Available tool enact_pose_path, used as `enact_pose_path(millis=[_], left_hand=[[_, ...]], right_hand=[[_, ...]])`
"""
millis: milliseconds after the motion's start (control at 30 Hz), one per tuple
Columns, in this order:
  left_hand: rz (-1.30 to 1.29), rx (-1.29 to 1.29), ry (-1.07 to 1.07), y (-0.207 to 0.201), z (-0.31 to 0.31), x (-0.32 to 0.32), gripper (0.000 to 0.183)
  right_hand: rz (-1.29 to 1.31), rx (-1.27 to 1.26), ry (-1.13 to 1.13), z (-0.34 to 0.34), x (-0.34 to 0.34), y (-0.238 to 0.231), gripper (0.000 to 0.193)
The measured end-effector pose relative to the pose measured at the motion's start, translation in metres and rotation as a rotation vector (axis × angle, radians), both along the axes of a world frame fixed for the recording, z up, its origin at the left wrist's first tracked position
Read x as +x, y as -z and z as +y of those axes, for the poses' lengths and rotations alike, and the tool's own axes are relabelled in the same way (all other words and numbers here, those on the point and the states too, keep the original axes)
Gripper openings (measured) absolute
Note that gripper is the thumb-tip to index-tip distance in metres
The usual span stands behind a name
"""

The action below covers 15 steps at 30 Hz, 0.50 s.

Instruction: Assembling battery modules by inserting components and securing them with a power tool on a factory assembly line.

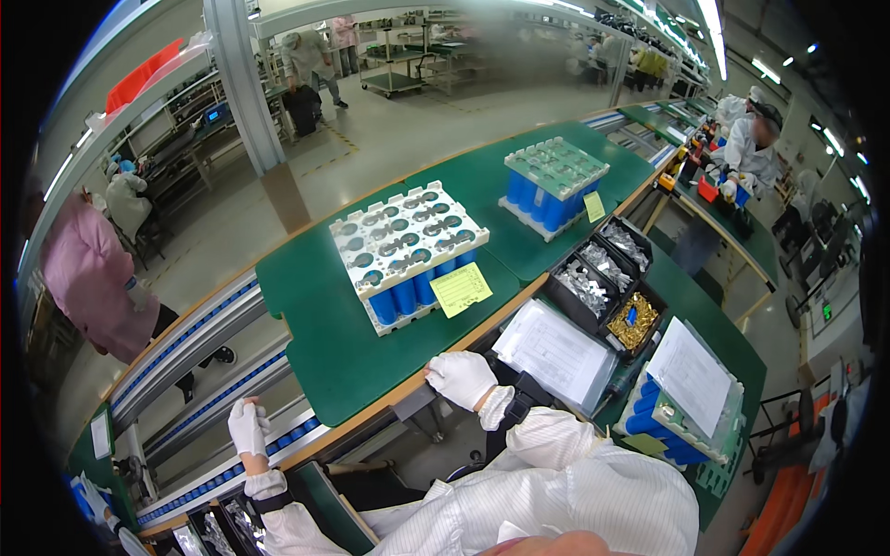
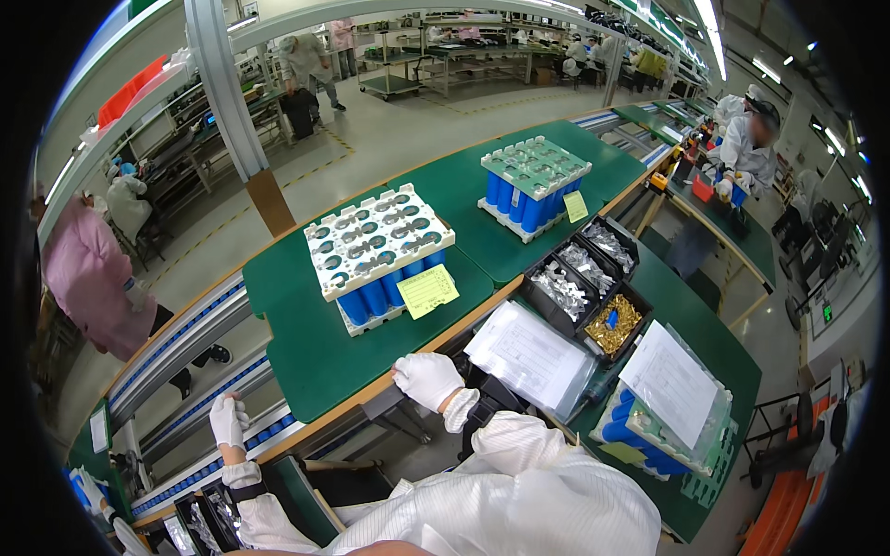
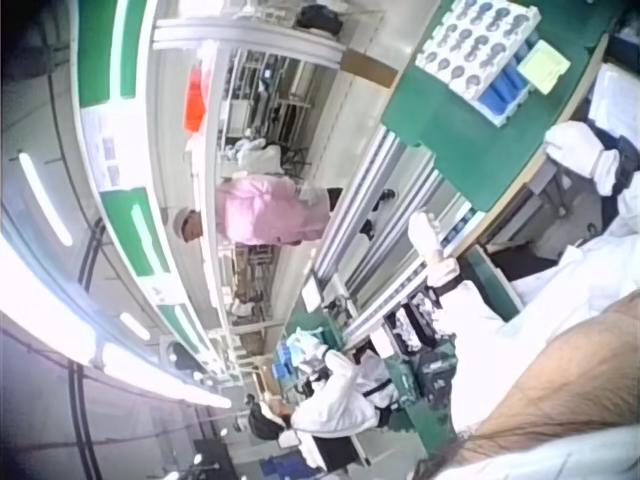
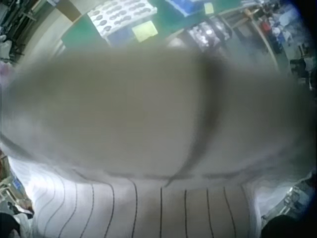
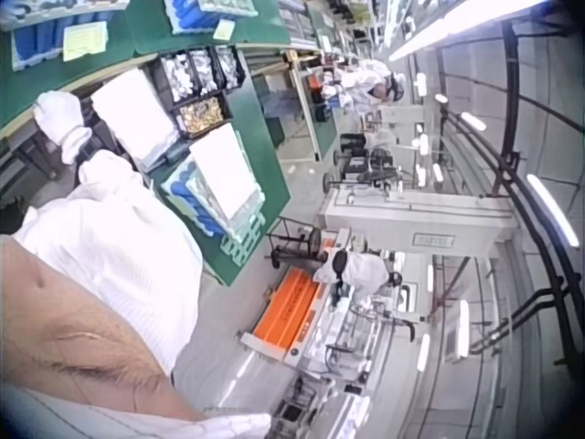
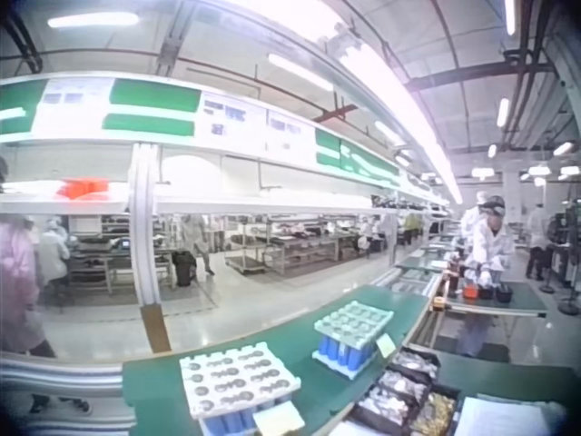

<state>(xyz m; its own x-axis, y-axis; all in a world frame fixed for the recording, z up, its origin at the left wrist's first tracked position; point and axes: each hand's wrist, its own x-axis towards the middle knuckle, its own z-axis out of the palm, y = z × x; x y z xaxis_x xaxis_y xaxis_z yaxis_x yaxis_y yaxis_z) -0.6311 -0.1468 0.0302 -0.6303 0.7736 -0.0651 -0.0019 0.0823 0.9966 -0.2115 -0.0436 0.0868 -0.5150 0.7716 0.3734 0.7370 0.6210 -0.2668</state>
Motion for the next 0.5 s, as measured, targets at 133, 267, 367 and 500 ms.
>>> enact_pose_path(millis=[133,267,367,500], left_hand=[[-0.003,-0.002,0.000,0.0024,0.0007,-0.0020,0.019],[-0.027,-0.008,0.009,-0.0012,0.0002,-0.0002,0.018],[-0.017,-0.015,-0.001,-0.0014,0.0001,0.0004,0.018],[-0.007,0.001,-0.004,-0.0003,0.0002,0.0013,0.018]], right_hand=[[0.010,-0.003,0.004,-0.0013,0.0002,-0.0029,0.020],[0.027,0.024,-0.001,-0.0014,0.0010,-0.0017,0.018],[0.035,0.030,-0.012,0.0000,0.0011,0.0003,0.019],[0.038,0.029,-0.009,-0.0006,0.0017,0.0003,0.019]])
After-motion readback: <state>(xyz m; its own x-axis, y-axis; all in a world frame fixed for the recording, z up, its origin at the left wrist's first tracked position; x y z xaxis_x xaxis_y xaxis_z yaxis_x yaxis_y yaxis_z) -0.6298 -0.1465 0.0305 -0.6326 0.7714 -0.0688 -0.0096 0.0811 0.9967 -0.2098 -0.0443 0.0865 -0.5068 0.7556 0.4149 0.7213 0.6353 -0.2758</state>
